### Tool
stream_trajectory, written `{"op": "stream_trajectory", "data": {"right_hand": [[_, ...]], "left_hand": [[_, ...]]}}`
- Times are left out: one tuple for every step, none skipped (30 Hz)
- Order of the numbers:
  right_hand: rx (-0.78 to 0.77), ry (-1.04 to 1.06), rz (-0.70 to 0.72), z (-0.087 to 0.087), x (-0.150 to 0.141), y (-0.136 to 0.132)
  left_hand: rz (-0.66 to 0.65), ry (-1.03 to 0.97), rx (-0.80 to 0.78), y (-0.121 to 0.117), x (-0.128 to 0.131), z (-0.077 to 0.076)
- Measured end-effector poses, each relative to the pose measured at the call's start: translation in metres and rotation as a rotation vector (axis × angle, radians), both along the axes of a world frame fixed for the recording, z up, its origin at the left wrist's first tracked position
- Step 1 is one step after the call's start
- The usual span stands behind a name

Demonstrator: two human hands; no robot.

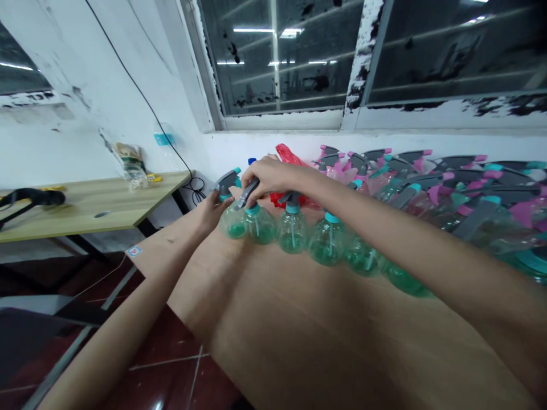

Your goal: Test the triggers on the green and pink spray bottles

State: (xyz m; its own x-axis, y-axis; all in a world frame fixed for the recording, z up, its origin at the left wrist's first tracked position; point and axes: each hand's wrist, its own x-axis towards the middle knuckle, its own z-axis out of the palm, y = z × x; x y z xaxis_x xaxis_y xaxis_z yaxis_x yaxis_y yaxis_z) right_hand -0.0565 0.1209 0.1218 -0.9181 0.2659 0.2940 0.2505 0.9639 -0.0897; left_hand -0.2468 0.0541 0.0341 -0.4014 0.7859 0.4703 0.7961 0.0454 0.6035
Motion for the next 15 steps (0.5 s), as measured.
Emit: {"op": "stream_trajectory", "data": {"right_hand": [[-0.004,0.001,0.01,0.0,-0.001,-0.002],[-0.008,0.002,0.019,0.001,-0.001,-0.005],[-0.013,0.003,0.028,0.001,-0.001,-0.007],[-0.019,0.004,0.036,0.001,-0.001,-0.008],[-0.026,0.005,0.043,0.001,0.0,-0.009],[-0.032,0.006,0.048,0.001,0.0,-0.011],[-0.038,0.007,0.052,0.001,0.001,-0.012],[-0.043,0.008,0.055,0.0,0.003,-0.013],[-0.046,0.009,0.057,0.0,0.005,-0.015],[-0.045,0.008,0.059,0.0,0.007,-0.018],[-0.041,0.01,0.061,0.0,0.009,-0.021],[-0.035,0.01,0.065,0.0,0.012,-0.025],[-0.028,0.009,0.071,0.001,0.015,-0.029],[-0.022,0.007,0.078,0.001,0.018,-0.033],[-0.019,0.004,0.085,0.002,0.022,-0.038]], "left_hand": [[0.01,0.002,-0.01,0.001,0.001,0.0],[0.019,0.007,-0.023,0.002,0.002,0.001],[0.024,0.013,-0.04,0.002,0.004,0.001],[0.021,0.015,-0.056,0.002,0.005,0.001],[0.016,0.016,-0.073,0.002,0.006,0.002],[0.01,0.016,-0.09,0.002,0.008,0.002],[0.004,0.016,-0.104,0.002,0.008,0.002],[-0.002,0.014,-0.113,0.003,0.009,0.002],[-0.007,0.012,-0.116,0.003,0.01,0.001],[-0.01,0.01,-0.113,0.004,0.01,0.001],[-0.011,0.009,-0.103,0.004,0.01,0.0],[-0.01,0.009,-0.089,0.005,0.01,-0.001],[-0.007,0.01,-0.071,0.006,0.01,-0.002],[-0.004,0.011,-0.05,0.006,0.01,-0.003],[-0.004,0.014,-0.029,0.006,0.011,-0.004]]}}
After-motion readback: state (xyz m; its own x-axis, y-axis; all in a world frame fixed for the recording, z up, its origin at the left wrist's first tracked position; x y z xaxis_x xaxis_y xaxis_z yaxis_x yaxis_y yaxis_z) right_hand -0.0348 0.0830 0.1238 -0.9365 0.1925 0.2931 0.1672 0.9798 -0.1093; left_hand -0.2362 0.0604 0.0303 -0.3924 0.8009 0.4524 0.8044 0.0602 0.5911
